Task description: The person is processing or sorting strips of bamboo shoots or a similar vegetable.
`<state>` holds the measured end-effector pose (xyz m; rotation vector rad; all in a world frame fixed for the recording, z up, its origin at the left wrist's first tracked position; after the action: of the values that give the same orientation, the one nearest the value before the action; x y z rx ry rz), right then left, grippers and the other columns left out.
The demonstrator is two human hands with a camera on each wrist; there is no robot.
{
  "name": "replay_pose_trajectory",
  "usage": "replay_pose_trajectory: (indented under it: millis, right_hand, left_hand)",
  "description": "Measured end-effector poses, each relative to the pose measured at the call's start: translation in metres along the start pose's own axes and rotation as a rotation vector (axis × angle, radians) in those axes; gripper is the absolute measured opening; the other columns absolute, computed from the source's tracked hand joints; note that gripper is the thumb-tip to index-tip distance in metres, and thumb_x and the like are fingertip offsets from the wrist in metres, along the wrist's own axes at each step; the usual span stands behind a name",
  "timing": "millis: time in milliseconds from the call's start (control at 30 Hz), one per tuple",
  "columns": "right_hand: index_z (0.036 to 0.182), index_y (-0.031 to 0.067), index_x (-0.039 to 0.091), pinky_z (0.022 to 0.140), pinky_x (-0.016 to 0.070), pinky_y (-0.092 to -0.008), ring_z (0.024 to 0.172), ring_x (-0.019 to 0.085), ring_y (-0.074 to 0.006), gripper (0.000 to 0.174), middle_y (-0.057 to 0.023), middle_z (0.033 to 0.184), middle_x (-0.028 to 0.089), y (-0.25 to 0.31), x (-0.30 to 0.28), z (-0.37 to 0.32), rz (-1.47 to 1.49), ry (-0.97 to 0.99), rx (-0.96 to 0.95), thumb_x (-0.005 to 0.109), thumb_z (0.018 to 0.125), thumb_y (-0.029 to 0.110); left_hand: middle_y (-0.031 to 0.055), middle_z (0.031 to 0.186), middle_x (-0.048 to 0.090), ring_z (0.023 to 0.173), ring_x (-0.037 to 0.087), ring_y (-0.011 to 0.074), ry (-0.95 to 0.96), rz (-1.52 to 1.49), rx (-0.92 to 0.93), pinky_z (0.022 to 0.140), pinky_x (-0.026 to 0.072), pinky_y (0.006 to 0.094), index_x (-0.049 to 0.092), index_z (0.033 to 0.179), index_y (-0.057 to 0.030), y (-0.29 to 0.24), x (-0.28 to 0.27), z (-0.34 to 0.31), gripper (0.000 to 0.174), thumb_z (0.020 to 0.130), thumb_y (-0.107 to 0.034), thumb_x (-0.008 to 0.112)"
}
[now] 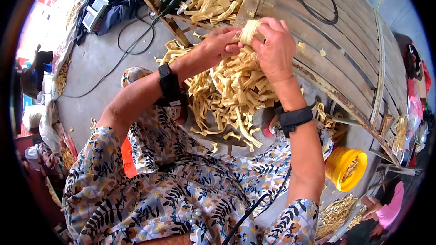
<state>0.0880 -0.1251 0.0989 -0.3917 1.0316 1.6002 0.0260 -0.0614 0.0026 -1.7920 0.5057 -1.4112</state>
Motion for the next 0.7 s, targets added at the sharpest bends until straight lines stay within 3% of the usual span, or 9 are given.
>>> replay_pose_trajectory:
  millis: [133, 167, 267, 367, 467, 500, 600, 633, 700]
  right_hand:
    - [0.082, 0.0067, 0.064, 0.057, 0.0421, -0.0323, 0.063, 0.053, -0.0267, 0.021, -0.0072, 0.073, 0.06, -0.009, 0.005, 0.001, 0.069, 0.01, 0.268, 0.068, 0.069, 0.023]
    - [0.08, 0.0058, 0.065, 0.048, 0.0391, -0.0315, 0.048, 0.05, -0.0201, 0.018, -0.0072, 0.06, 0.056, -0.015, 0.011, -0.001, 0.19, 0.006, 0.302, 0.068, 0.072, 0.021]
    - [0.076, 0.003, 0.066, 0.042, 0.034, -0.0281, 0.043, 0.043, -0.0091, 0.015, -0.0031, 0.051, 0.053, -0.041, 0.043, -0.005, 0.472, 0.191, 0.42, 0.066, 0.076, 0.018]
    - [0.071, 0.0001, 0.066, 0.042, 0.0313, -0.0233, 0.049, 0.038, -0.0029, 0.016, 0.0021, 0.052, 0.052, -0.039, 0.053, -0.012, 0.673, 0.395, 0.62, 0.063, 0.078, 0.014]
    - [0.067, -0.0014, 0.065, 0.045, 0.0333, -0.0205, 0.049, 0.04, -0.0036, 0.019, 0.0029, 0.056, 0.054, -0.048, 0.064, -0.02, 0.711, 0.408, 0.713, 0.063, 0.079, 0.013]
    - [0.073, 0.0004, 0.065, 0.052, 0.0392, -0.0183, 0.061, 0.051, -0.005, 0.014, -0.0014, 0.07, 0.062, -0.049, 0.069, -0.022, 0.618, 0.552, 0.678, 0.064, 0.078, 0.013]
    - [0.068, -0.0035, 0.064, 0.053, 0.0438, -0.0255, 0.057, 0.055, -0.0102, 0.012, -0.0057, 0.07, 0.063, -0.035, 0.05, -0.011, 0.541, 0.184, 0.411, 0.063, 0.073, 0.007]
    - [0.071, -0.0042, 0.063, 0.063, 0.0456, -0.0297, 0.069, 0.058, -0.0189, 0.008, -0.0101, 0.084, 0.063, -0.029, 0.045, -0.009, 0.375, 0.155, 0.322, 0.06, 0.069, 0.003]
    - [0.072, -0.0041, 0.062, 0.069, 0.0448, -0.0313, 0.078, 0.057, -0.0233, 0.009, -0.0113, 0.091, 0.061, -0.011, 0.036, -0.004, 0.177, 0.099, 0.152, 0.059, 0.068, 0.003]
  left_hand:
    - [0.0009, 0.069, 0.055, 0.054, 0.047, 0.0039, -0.331, 0.465, 0.239, 0.05, 0.039, 0.0161, 0.054, 0.091, 0.0018, -0.038, -0.004, -0.007, 0.02, 0.089, -0.016, 0.045]
    - [0.0017, 0.068, 0.056, 0.059, 0.052, 0.0047, -0.301, 0.53, 0.298, 0.051, 0.0423, 0.0175, 0.055, 0.091, 0.0025, -0.044, -0.004, -0.007, 0.02, 0.09, -0.015, 0.045]
    - [0.0014, 0.068, 0.056, 0.061, 0.054, 0.0051, -0.248, 0.656, 0.361, 0.049, 0.0424, 0.0177, 0.054, 0.09, 0.0017, -0.05, 0.002, -0.01, 0.017, 0.09, -0.012, 0.044]
    - [0.0041, 0.073, 0.056, 0.059, 0.056, 0.0078, -0.127, 0.631, 0.302, 0.05, 0.0481, 0.0206, 0.053, 0.09, 0.0038, -0.04, 0.002, -0.007, 0.019, 0.091, -0.011, 0.042]
    - [0.008, 0.073, 0.055, 0.059, 0.058, 0.0111, -0.066, 0.72, 0.25, 0.049, 0.0505, 0.0241, 0.051, 0.085, 0.0045, -0.043, 0.01, -0.009, 0.022, 0.091, -0.016, 0.045]
    - [0.0081, 0.071, 0.055, 0.059, 0.058, 0.0113, -0.067, 0.879, 0.277, 0.049, 0.0499, 0.0248, 0.05, 0.085, 0.0044, -0.046, 0.017, -0.013, 0.023, 0.09, -0.018, 0.048]
    - [0.0097, 0.068, 0.059, 0.057, 0.059, 0.0133, -0.123, 1.044, 0.306, 0.048, 0.0476, 0.0268, 0.043, 0.094, 0.002, -0.033, 0.01, -0.004, 0.023, 0.087, -0.018, 0.051]
    - [0.0102, 0.068, 0.059, 0.057, 0.059, 0.0138, -0.142, 0.982, 0.261, 0.048, 0.0474, 0.027, 0.042, 0.096, 0.0011, -0.03, 0.007, -0.004, 0.022, 0.086, -0.016, 0.051]
    - [0.0115, 0.067, 0.061, 0.056, 0.06, 0.0159, -0.224, 1.066, 0.3, 0.048, 0.0476, 0.0289, 0.039, 0.1, -0.0019, -0.029, -0.002, 0.0, 0.02, 0.083, -0.008, 0.048]
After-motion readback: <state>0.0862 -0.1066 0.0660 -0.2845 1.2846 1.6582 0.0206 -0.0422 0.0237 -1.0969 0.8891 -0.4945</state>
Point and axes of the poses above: each hand's wrist, its own z-axis towards the middle knuckle, its own x-axis out of the palm, y = z × x, the point moved 9 cm from there along z, towards the middle knuckle
